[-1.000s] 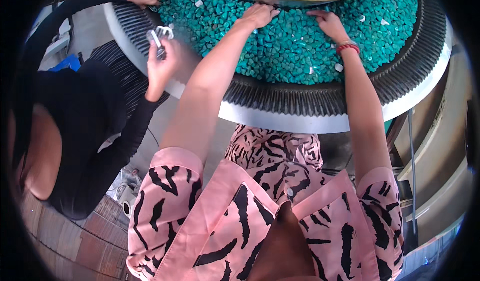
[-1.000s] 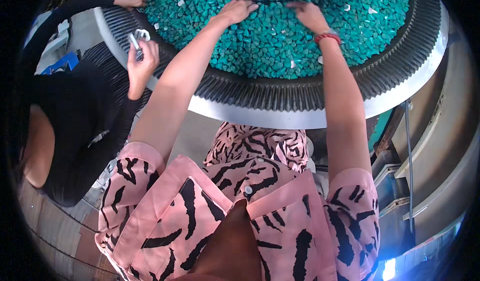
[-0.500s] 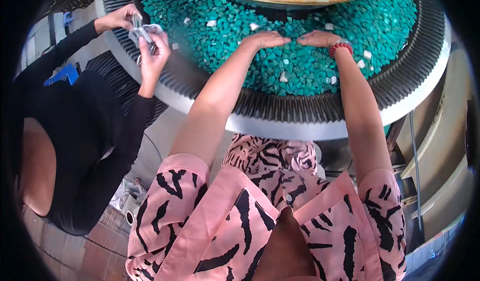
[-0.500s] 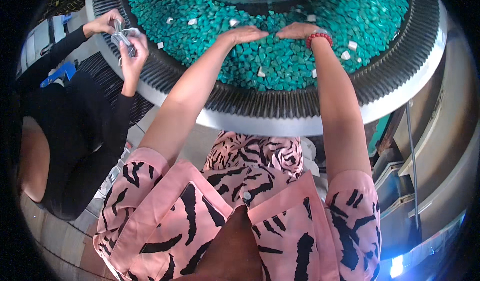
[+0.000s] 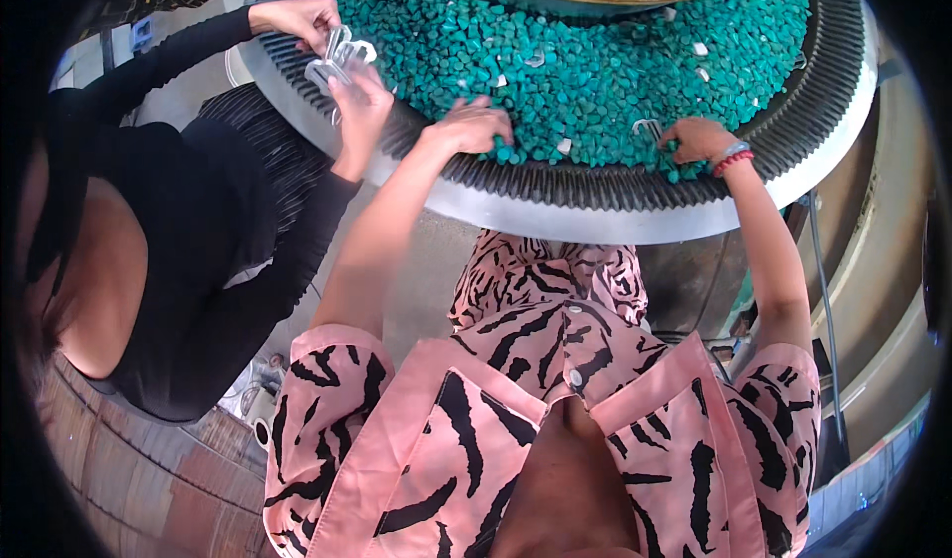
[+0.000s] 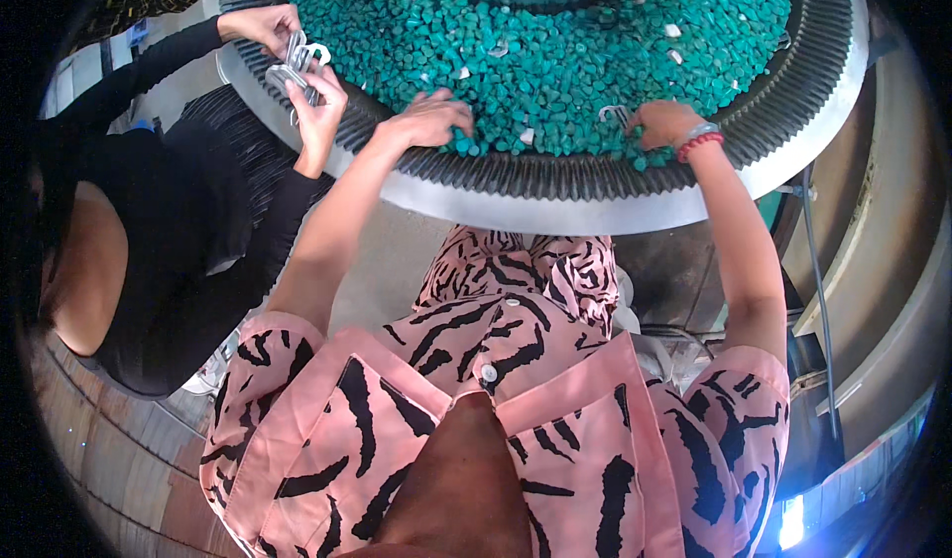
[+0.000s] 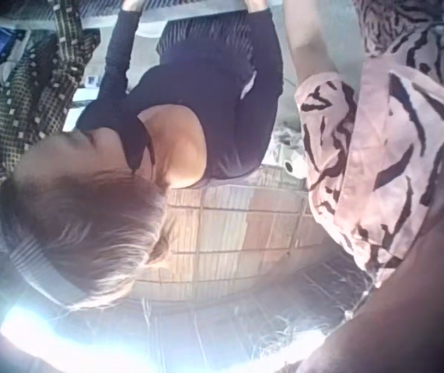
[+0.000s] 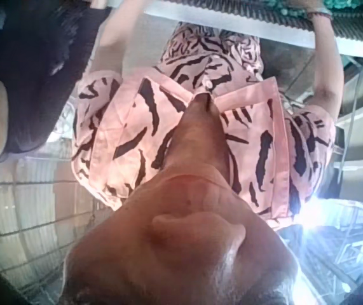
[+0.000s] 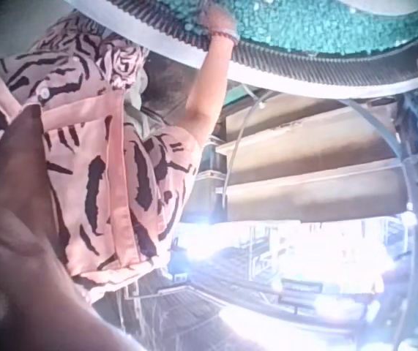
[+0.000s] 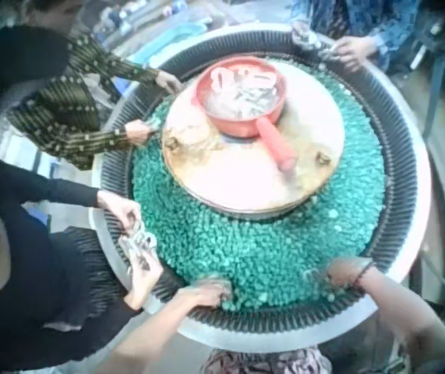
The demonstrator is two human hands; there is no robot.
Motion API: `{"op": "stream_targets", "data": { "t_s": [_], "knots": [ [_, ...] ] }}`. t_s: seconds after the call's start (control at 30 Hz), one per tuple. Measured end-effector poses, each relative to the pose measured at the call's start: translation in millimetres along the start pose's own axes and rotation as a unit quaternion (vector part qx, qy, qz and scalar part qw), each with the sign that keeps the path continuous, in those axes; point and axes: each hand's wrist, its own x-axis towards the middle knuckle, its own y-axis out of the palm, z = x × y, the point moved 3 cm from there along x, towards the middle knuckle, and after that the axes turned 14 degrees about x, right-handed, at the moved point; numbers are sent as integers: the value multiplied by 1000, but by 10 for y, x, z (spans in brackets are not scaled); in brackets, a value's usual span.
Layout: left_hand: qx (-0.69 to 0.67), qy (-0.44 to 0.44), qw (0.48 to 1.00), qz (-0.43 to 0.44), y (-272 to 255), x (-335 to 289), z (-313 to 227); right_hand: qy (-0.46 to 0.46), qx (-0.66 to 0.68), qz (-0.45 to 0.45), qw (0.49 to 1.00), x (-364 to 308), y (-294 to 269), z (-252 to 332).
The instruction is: The person uses a hose to spray water over a basket of metal parts on a wet floor, carries the basket to a machine to empty it, and then sorts small metal parts from a circular bin by hand.
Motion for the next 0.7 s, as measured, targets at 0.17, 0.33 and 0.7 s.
{"op": "stream_targets", "data": {
  "t_s": [0.17, 0.33, 0.7],
  "knots": [
    [65, -263, 963, 7, -56, -358, 99, 119, -91, -64, 987, -422, -487, -29],
    [-130, -179, 941, -255, -640, 36, -346, -73, 44, -153, 985, 457, -540, 89],
    [-21, -181, 960, -213, -201, 258, 34, -133, 181, -172, 959, 350, -186, 200]
  ]
}}
